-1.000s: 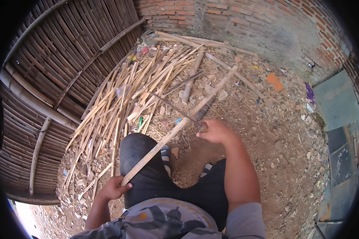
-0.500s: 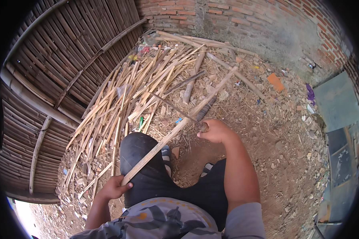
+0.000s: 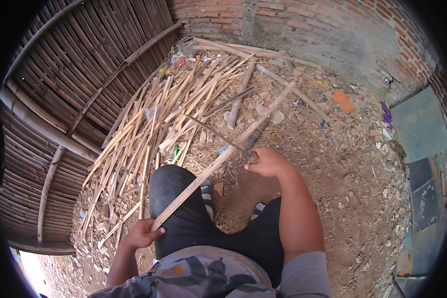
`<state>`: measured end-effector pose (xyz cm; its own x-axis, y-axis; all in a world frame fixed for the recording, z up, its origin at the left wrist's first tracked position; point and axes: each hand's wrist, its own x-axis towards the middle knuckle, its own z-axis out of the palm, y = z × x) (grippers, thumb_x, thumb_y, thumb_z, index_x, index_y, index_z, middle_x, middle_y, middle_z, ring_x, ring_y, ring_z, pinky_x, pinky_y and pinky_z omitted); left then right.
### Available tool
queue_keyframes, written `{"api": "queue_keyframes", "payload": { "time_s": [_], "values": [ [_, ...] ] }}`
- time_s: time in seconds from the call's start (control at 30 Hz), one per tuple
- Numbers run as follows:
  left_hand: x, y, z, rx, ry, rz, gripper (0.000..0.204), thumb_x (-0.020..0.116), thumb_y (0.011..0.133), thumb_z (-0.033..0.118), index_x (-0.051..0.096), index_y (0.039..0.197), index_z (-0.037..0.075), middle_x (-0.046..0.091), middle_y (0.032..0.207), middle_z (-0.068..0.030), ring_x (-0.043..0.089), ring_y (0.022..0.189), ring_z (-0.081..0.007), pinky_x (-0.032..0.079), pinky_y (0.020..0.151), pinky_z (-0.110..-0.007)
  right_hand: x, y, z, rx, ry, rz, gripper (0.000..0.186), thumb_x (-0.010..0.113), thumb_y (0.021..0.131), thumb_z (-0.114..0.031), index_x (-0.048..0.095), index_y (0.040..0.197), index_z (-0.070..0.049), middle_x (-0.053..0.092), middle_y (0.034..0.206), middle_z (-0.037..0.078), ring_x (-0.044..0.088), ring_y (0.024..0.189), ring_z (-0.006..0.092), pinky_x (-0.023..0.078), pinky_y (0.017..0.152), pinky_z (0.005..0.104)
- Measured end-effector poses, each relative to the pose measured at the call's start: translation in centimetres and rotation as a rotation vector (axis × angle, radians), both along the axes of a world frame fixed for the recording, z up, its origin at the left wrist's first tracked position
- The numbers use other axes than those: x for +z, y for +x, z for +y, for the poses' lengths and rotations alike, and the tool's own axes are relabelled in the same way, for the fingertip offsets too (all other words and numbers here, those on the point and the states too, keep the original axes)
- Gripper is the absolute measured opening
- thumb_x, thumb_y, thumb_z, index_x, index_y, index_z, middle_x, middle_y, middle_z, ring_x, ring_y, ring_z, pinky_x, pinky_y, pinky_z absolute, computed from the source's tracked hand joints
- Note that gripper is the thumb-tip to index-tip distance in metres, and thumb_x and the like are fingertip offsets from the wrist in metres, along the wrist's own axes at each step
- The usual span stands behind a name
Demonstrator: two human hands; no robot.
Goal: The person thins wood strips using a large knife. They hold a strip of wood in one hand and repeatedly shave the surface with a knife held in the other hand.
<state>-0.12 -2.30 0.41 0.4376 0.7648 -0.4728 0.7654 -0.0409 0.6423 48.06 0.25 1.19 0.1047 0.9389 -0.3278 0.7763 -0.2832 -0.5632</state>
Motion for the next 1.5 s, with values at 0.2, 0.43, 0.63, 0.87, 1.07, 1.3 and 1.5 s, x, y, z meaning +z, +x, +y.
{"api": "queue_keyframes", "payload": {
  "time_s": [0.2,0.43,0.63,0.87,1.07,1.3,1.5],
  "values": [
    [-1.3,-1.0,-0.1,0.027,-0.027,-0.008,0.05,0.077,0.089,0.046,0.06,0.076,0.0,0.06,0.064,-0.0111,0.057,0.06,-0.019,0.047,0.058,-0.038,1.3,-2.9,-0.6,0.233,-0.064,-0.01,0.065,0.078,0.081,-0.043,0.063,0.131,-0.005,0.069,0.117,0.023,0.066,0.112,0.0372,0.051,0.095,0.0434],
    [0.0,0.1,-0.1,0.009,-0.003,0.002,0.049,0.076,0.089,0.046,0.061,0.077,0.001,0.06,0.063,-0.0106,0.057,0.061,-0.0184,0.047,0.058,-0.038,0.0,0.7,0.1,0.016,-0.048,0.106,0.06,0.08,0.08,-0.038,0.065,0.129,-0.006,0.069,0.112,0.022,0.066,0.108,0.0366,0.051,0.092,0.0428],
    [-0.4,-0.4,-0.1,0.008,-0.007,-0.001,0.049,0.076,0.089,0.046,0.061,0.077,0.001,0.06,0.063,-0.0105,0.057,0.06,-0.0185,0.047,0.058,-0.038,1.2,-2.0,-0.4,0.135,-0.033,0.035,0.056,0.08,0.08,-0.038,0.067,0.125,-0.006,0.07,0.106,0.021,0.067,0.102,0.0368,0.052,0.088,0.0433],
    [0.2,0.2,-0.1,0.002,-0.005,0.017,0.049,0.076,0.089,0.045,0.061,0.078,0.0,0.059,0.062,-0.0104,0.057,0.059,-0.0183,0.047,0.057,-0.038,-0.9,-0.7,-0.2,0.223,-0.012,0.075,0.056,0.08,0.08,-0.038,0.067,0.124,-0.007,0.07,0.107,0.02,0.068,0.103,0.0363,0.052,0.089,0.0431],
    [0.1,0.1,-0.1,0.016,-0.034,-0.011,0.049,0.076,0.09,0.044,0.06,0.077,0.0,0.059,0.062,-0.0112,0.056,0.059,-0.0184,0.047,0.057,-0.038,0.5,-0.3,-0.3,0.023,0.001,0.041,0.056,0.079,0.08,-0.04,0.067,0.123,-0.006,0.071,0.109,0.02,0.068,0.104,0.0361,0.052,0.091,0.0429],
    [-0.2,-0.3,-0.1,0.02,-0.03,-0.008,0.049,0.077,0.089,0.045,0.06,0.077,0.0,0.059,0.062,-0.0107,0.056,0.06,-0.0182,0.047,0.057,-0.038,1.7,-2.9,-0.8,0.204,-0.042,-0.025,0.058,0.078,0.08,-0.042,0.067,0.123,-0.006,0.071,0.11,0.021,0.068,0.103,0.0371,0.052,0.091,0.0429],
    [0.4,0.2,-0.1,0.002,-0.005,0.032,0.052,0.075,0.089,0.048,0.061,0.078,0.0,0.06,0.063,-0.0115,0.058,0.061,-0.0197,0.048,0.059,-0.039,-0.8,0.8,0.1,-0.008,0.011,0.133,0.058,0.079,0.08,-0.04,0.066,0.125,-0.006,0.071,0.112,0.021,0.068,0.104,0.0364,0.051,0.093,0.0426]
  ]
}}
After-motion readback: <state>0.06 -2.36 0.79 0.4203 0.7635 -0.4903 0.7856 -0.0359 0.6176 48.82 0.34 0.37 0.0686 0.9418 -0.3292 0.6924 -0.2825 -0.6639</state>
